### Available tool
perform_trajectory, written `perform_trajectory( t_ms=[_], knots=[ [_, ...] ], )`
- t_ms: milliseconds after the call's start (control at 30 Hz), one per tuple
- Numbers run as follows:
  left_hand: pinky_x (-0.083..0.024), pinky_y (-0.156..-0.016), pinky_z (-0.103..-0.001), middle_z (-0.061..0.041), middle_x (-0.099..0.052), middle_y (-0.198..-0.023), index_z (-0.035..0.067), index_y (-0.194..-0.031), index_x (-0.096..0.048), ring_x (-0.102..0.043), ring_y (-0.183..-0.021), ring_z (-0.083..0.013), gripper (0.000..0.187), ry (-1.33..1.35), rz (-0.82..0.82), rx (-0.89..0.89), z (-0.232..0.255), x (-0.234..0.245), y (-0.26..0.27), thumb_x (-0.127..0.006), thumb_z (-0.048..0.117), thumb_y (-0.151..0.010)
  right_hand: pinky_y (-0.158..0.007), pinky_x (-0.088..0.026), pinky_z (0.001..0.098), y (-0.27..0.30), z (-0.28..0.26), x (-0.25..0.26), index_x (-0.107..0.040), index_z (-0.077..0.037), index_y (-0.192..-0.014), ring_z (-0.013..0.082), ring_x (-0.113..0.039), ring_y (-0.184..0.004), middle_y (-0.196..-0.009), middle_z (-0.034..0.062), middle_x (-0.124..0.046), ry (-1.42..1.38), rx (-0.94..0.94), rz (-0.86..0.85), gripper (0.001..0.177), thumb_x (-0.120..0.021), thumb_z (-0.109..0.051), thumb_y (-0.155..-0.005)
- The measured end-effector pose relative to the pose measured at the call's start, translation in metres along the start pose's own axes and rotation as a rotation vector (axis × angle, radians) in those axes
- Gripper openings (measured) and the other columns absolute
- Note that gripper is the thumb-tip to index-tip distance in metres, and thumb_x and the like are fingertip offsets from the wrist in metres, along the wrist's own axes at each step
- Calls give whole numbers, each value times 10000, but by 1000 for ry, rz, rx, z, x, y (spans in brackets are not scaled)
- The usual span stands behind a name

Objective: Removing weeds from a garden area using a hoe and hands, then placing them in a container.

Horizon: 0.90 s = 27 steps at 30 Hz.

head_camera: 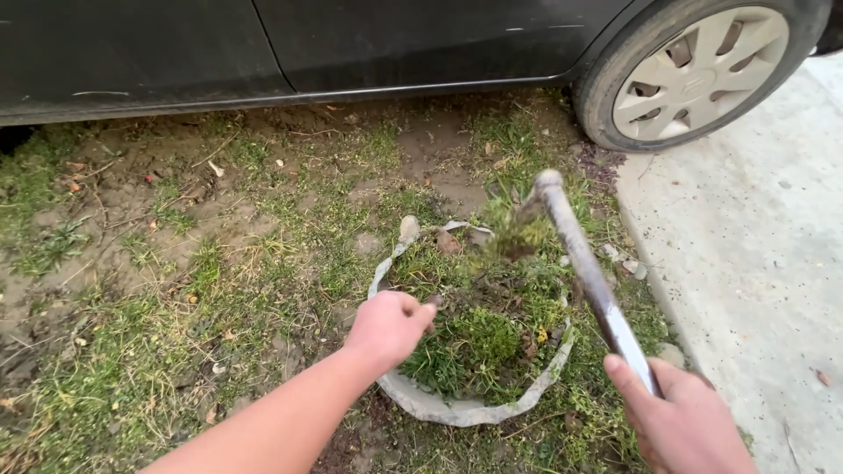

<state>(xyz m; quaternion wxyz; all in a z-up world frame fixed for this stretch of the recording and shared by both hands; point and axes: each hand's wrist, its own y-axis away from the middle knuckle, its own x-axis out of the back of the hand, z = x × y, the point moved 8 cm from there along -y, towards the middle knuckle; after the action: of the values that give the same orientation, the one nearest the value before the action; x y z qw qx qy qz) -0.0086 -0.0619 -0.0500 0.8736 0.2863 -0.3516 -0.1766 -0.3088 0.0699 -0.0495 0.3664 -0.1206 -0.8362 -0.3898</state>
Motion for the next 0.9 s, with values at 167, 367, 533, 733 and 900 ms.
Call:
perform_trajectory(
  t_ms=[167,367,533,733,900],
  knots=[
    [-572,-696,-235,-8,-699,-1133,159,-1140,-691,-640,-747,-102,187,-90,69,35,-17,17,9,-588,238,-1005,-355,-352,389,26,-3,21,-555,3,-788,275,-441,-383,-559,161,-524,-214,-66,58,453,-689,-365,-1017],
    [-483,-681,-287,28,-743,-722,189,-794,-772,-571,-611,-109,316,-293,90,13,-55,37,3,-597,365,-989,-364,-326,388,39,-8,56,-514,-7,-817,275,-433,-409,-565,138,-431,-333,-95,57,386,-686,-287,-1020],
    [-415,-463,-200,0,-871,-895,253,-1295,-732,-352,-432,-73,312,-304,40,193,-63,53,38,-600,327,-1022,-340,-297,328,46,-8,72,-698,56,-997,208,-376,-393,-559,113,-474,-467,-93,26,257,-671,-196,-1037],
    [-410,-600,-250,3,-590,-565,184,-805,-827,-387,-497,-122,288,-246,171,223,-95,75,19,-778,449,-905,-358,-314,334,39,-6,96,-645,24,-895,209,-367,-427,-615,109,-473,-453,-102,72,331,-675,-271,-1043],
    [-349,-591,-271,-19,-570,-550,140,-701,-742,-412,-519,-147,391,-217,187,165,-81,65,-7,-781,473,-902,-409,-278,357,31,-15,122,-531,-17,-818,203,-331,-446,-602,95,-402,-440,-71,106,394,-697,-298,-1039]
  ],
)
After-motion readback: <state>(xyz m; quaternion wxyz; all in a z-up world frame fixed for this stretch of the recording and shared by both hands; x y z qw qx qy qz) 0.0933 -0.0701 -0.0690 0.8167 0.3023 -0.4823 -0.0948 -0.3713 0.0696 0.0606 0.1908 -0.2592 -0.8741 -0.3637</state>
